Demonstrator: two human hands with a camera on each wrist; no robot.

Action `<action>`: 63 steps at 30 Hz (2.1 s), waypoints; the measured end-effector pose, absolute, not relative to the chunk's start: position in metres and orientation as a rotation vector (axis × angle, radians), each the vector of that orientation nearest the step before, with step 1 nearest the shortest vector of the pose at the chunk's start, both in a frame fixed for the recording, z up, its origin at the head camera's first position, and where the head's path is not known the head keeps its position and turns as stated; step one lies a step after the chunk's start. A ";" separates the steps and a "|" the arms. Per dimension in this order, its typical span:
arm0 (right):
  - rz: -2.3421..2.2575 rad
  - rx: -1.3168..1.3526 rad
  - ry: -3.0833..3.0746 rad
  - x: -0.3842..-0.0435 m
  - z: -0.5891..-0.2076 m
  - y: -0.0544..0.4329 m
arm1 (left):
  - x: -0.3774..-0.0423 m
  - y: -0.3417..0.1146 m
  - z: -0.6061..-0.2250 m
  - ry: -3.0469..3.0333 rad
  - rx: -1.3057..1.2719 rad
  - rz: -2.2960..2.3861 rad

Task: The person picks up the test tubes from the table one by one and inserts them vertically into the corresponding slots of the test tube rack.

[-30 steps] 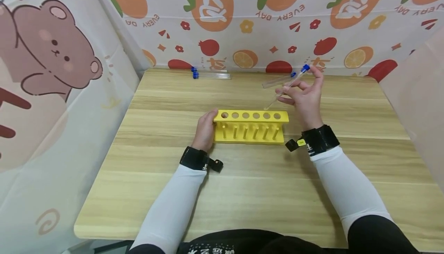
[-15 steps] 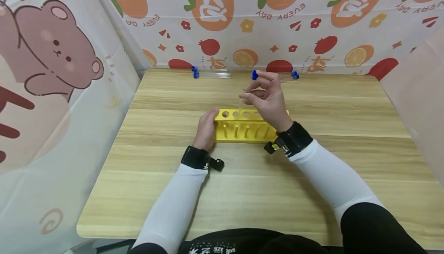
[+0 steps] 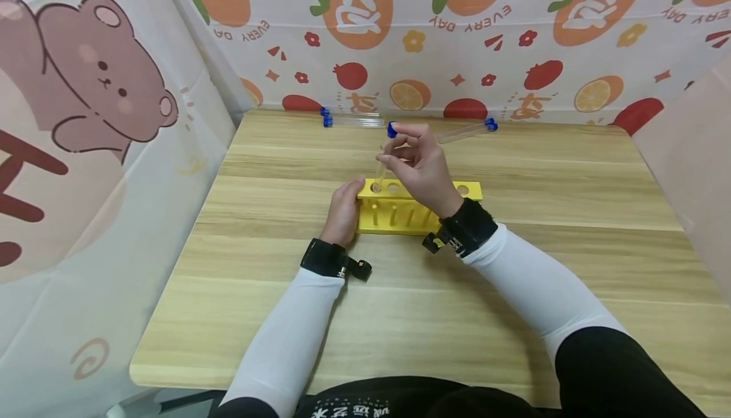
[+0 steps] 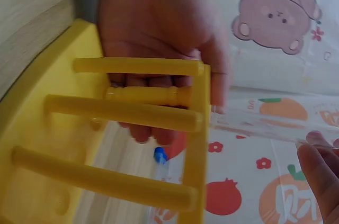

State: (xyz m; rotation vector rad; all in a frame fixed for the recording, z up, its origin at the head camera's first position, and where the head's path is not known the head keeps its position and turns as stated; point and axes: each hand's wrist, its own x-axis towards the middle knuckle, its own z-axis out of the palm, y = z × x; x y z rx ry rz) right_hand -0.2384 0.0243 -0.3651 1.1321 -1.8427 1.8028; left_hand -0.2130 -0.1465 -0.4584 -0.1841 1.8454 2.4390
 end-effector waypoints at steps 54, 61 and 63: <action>1.310 1.124 -2.198 -0.228 -0.414 0.017 | -0.216 -0.147 -0.458 1.819 -0.098 2.496; 1.327 1.098 -2.213 -0.227 -0.415 0.017 | -0.216 -0.145 -0.460 1.807 -0.102 2.519; 1.339 1.100 -2.217 -0.227 -0.415 0.017 | -0.216 -0.146 -0.460 1.812 -0.102 2.515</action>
